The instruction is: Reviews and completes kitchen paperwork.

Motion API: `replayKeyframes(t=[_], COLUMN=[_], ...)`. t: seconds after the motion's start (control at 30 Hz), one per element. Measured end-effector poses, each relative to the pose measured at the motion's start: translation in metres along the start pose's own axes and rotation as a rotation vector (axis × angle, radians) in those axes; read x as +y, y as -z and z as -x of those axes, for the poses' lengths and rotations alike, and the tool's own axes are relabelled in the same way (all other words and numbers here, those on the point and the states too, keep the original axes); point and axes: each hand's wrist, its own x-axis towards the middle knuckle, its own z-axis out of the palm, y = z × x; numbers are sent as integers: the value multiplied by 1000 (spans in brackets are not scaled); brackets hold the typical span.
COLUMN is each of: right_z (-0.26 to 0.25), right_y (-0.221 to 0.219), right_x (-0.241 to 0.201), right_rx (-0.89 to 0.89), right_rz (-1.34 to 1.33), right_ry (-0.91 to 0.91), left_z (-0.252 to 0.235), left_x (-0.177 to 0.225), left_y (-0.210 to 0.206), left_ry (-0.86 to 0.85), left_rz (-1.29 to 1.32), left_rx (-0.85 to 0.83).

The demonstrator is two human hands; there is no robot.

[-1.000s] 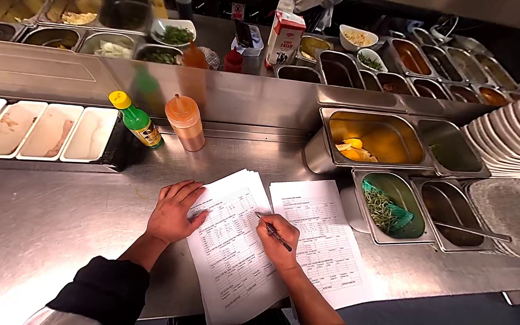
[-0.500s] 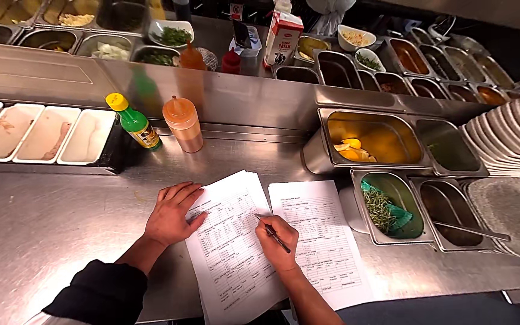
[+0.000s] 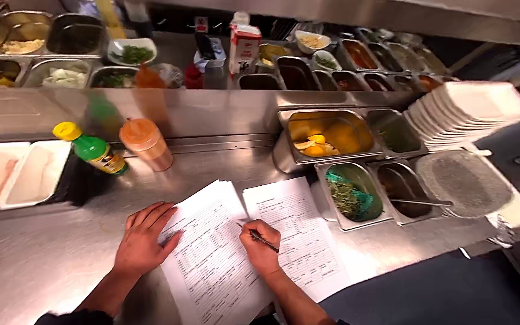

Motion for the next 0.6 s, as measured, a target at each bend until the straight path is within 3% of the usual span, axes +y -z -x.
replayKeyframes(t=[0.1,0.3,0.47,0.6], right_z=[-19,-27,-22,-25], right_y=[44,144,147,154], right_x=[2,53,63,61], right_rx=[80,-23,253,201], right_rz=[-29,396,347,192], right_ry=[-66,17,-128,-286], left_z=[-1,0,2,2], left_x=[-1,-4,-5,-5], left_y=[-3,-3,-2,-2], left_ry=[-13,-26,-18,-26], left_rz=[17,0,-6,-3], left_rx=[3,-3,-9,-2])
